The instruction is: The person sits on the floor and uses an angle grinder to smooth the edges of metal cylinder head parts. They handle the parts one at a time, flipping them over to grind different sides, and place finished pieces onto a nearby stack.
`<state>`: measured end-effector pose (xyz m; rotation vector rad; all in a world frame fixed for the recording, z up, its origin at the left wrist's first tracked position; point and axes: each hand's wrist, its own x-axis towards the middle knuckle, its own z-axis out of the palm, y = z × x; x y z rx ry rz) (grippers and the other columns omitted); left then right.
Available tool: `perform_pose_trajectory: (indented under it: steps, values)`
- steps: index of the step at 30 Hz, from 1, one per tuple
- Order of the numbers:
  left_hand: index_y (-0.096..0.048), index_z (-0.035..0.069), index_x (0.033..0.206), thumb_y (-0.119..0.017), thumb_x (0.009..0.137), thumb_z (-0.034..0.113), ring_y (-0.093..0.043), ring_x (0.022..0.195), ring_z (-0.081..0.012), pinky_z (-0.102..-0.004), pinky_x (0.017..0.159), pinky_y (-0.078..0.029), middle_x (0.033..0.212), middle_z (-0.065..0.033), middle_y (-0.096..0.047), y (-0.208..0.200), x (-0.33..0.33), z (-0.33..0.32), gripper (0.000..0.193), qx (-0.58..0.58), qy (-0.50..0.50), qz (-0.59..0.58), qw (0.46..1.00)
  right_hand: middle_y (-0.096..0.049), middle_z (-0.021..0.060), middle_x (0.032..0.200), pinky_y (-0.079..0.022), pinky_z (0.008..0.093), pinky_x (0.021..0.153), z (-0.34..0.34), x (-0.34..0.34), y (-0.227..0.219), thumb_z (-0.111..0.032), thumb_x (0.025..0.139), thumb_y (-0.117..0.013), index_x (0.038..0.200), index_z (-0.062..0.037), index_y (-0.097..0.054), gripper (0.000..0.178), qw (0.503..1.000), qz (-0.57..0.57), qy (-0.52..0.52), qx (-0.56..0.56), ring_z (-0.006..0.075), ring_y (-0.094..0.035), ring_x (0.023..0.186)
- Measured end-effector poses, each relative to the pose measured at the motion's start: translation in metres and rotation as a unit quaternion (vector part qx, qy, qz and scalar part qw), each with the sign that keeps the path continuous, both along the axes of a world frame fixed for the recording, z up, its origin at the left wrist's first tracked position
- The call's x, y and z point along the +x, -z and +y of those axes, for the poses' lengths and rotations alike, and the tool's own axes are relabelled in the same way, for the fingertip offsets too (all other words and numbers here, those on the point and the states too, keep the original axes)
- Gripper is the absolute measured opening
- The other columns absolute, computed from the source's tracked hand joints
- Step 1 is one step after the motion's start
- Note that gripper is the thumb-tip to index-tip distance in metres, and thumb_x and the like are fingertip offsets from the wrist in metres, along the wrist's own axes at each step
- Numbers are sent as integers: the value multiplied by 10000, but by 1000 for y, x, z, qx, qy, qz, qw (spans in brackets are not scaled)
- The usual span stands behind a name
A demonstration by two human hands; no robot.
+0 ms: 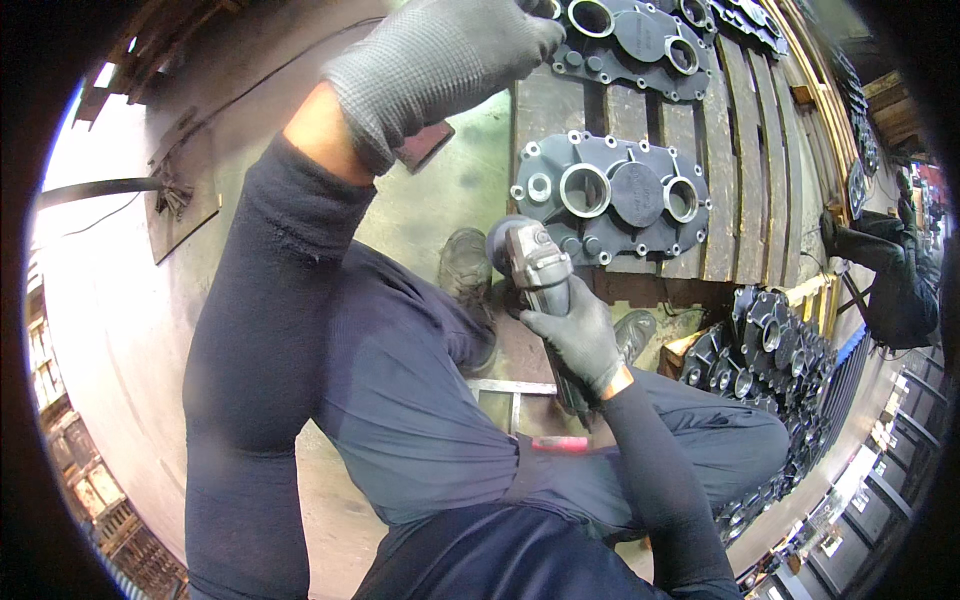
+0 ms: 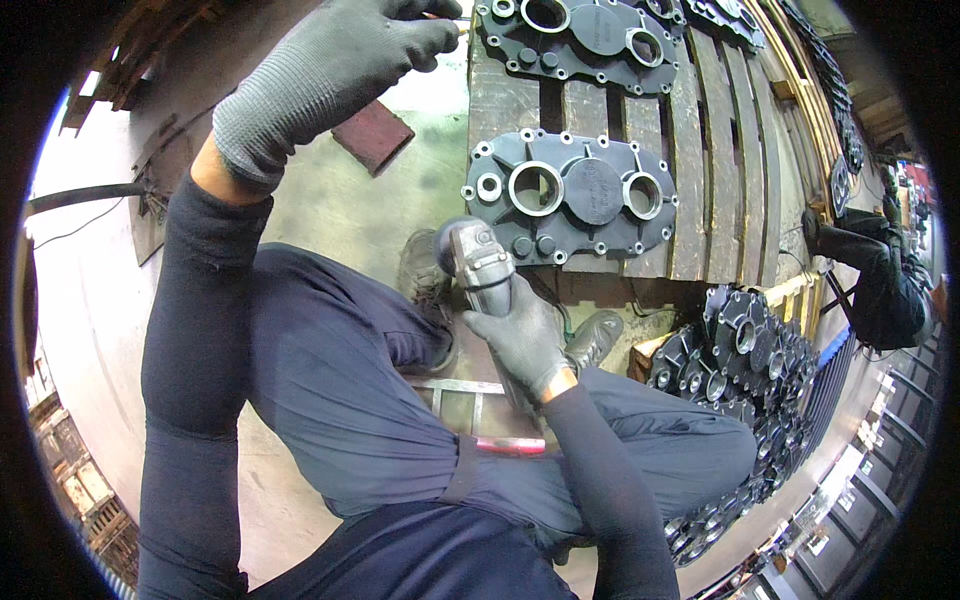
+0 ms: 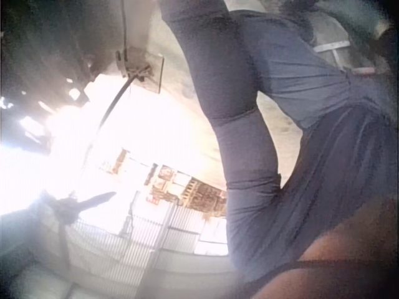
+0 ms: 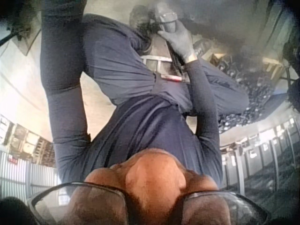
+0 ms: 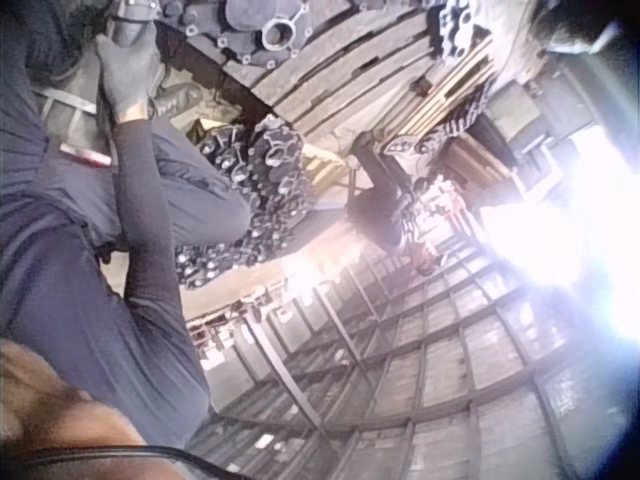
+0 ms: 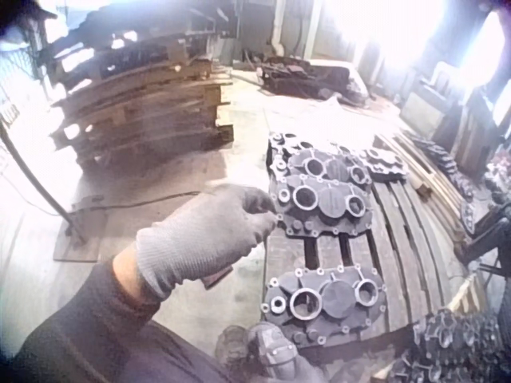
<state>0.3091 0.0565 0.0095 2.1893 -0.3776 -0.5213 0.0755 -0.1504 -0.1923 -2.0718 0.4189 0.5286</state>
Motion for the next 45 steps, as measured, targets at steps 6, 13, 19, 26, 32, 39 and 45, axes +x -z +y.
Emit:
perform_pose_trajectory:
  steps: [6, 13, 19, 26, 32, 39, 45]
  values:
    - [-727, -75, 1282, -569, 1085, 224, -627, 475, -167, -362, 499, -534, 703, -95, -680, -6, -1, -4, 391, 8, -36, 11, 999, -816, 165, 1106, -600, 388, 916, 24, 29, 15, -269, 859, -897, 1312, 35, -711, 576, 999, -4, 33, 28, 224, -772, 982]
    - [-713, -83, 1305, -569, 1093, 241, -618, 488, -159, -359, 532, -528, 700, -95, -681, 5, 6, -4, 413, 3, -37, 60, 998, -799, 255, 1166, -587, 466, 981, 27, 39, 19, -343, 837, -876, 1301, 21, -718, 611, 997, -5, 57, 42, 385, -783, 1083]
    - [-704, -68, 1354, -572, 1099, 266, -621, 515, -151, -352, 569, -531, 685, -80, -669, 9, 7, 15, 440, -30, -2, 26, 999, -803, 226, 1145, -590, 448, 959, 34, 46, 24, -340, 843, -880, 1289, 24, -715, 599, 998, -25, 48, 36, 342, -776, 1046]
    - [-689, -58, 1399, -558, 1104, 267, -612, 525, -136, -338, 573, -531, 753, -95, -692, 10, 10, 11, 458, -16, -31, 74, 997, -799, 228, 1150, -589, 449, 962, 33, 45, 23, -340, 842, -875, 1296, 24, -709, 605, 998, -7, 50, 25, 349, -774, 1050]
    - [-709, -26, 1389, -596, 1092, 286, -732, 776, -218, -376, 772, -587, 963, -144, -773, 32, 13, 23, 445, -34, 5, 1, 999, -793, 258, 1163, -592, 456, 972, 42, 49, 16, -344, 830, -888, 1297, 20, -707, 619, 1000, 3, 23, 3, 390, -786, 1081]
    - [-710, 44, 1465, -678, 1097, 331, -741, 1048, -141, -311, 977, -572, 1197, -85, -811, 74, 29, 36, 468, 6, 10, -111, 994, -779, 278, 1190, -579, 499, 995, 52, 36, 30, -386, 840, -869, 1369, 10, -657, 694, 1000, -15, 21, -6, 437, -762, 1124]
    - [-716, 48, 1454, -651, 1117, 363, -731, 1037, -127, -298, 954, -568, 1169, -75, -806, 71, 29, 36, 467, -19, 19, -85, 996, -774, 292, 1175, -573, 523, 988, 48, 43, 30, -410, 847, -856, 1331, 21, -667, 675, 998, -18, 58, 12, 467, -753, 1111]
